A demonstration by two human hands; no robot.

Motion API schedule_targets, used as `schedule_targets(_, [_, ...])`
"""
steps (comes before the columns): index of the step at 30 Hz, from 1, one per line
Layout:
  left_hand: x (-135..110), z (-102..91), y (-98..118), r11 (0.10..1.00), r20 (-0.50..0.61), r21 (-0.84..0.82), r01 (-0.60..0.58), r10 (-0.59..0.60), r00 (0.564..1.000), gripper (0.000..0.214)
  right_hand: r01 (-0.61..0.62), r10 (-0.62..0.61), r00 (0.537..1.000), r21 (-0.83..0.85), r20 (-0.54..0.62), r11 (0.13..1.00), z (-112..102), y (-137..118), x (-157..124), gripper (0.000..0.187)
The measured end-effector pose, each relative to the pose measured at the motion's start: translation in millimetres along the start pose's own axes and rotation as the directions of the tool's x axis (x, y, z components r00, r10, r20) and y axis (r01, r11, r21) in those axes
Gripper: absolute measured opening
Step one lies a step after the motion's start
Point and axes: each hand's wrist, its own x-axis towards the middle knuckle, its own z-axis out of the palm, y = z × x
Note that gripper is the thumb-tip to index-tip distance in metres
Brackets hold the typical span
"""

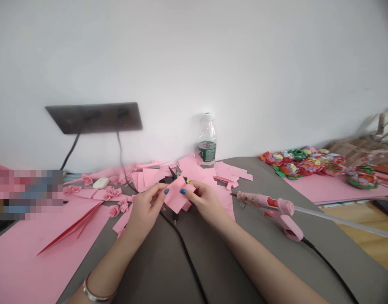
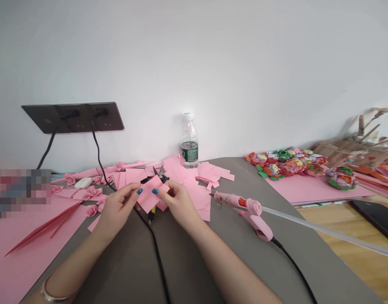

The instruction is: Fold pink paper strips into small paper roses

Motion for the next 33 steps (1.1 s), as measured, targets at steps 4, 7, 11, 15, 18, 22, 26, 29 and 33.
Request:
schedule_targets(4, [3.9, -1.2, -2.1, 0.982, -0.062, -0.159, 0.106, -0.117, 0.991, 0.027, 0.029, -0.029, 0.999, -0.004, 0.037, 1.0, 0.4, 0.5, 0.1, 0.039])
schedule_targets(7, [4.9, -0.9, -1.9, 0.965, -0.054, -0.233, 0.121, -0.138, 0.989, 0.027, 0.069, -0.069, 0.998, -0.015, 0.013, 0.998, 1.0, -0.4, -0.4, 0.039])
schedule_targets(11, [3.7, -2.8, -2.3, 0.96, -0.008, -0.261, 0.099, -0.104, 0.995, 0.026, 0.038, -0.036, 0.998, 0.033, -0.046, 0.999, -1.0, -2.8, -1.0, 0.027])
schedule_targets(15, [1.9, -6.3, -4.6, 0.993, 0.045, -0.029, -0.112, 0.113, 0.993, 0.041, -0.024, 0.035, 0.995, 0.115, -0.098, 0.993, -4.8, -5.6, -1.7, 0.029])
schedule_targets(18, [1.9, -6.2, -4.6, 0.974, 0.094, 0.108, -0.201, 0.191, 0.977, 0.039, -0.005, 0.016, 0.996, 0.133, -0.086, 0.991, -5.7, -8.2, -2.4, 0.036])
schedule_targets(22, [3.9, -5.1, -1.7, 0.993, 0.022, -0.073, -0.09, 0.092, 0.995, 0.023, 0.053, -0.054, 0.999, 0.166, 0.002, 0.985, -3.6, -10.5, -3.6, 0.023])
schedule_targets(26, [5.7, -4.7, 0.4, 0.948, -0.018, -0.317, 0.033, -0.041, 0.999, 0.016, 0.139, -0.142, 0.99, 0.114, 0.022, 0.984, -0.2, -11.2, -5.0, 0.017])
schedule_targets(29, [6.2, -4.0, -0.7, 0.932, 0.017, -0.358, 0.06, -0.058, 0.998, 0.015, 0.164, -0.167, 0.986, 0.085, 0.024, 0.983, 0.6, -11.0, -5.1, 0.007])
schedule_targets(33, [6.0, -3.5, -1.7, 0.951, 0.021, -0.308, 0.024, -0.019, 1.0, 0.014, 0.194, -0.195, 0.981, 0.136, -0.004, 0.972, -1.1, -8.8, -2.4, 0.012])
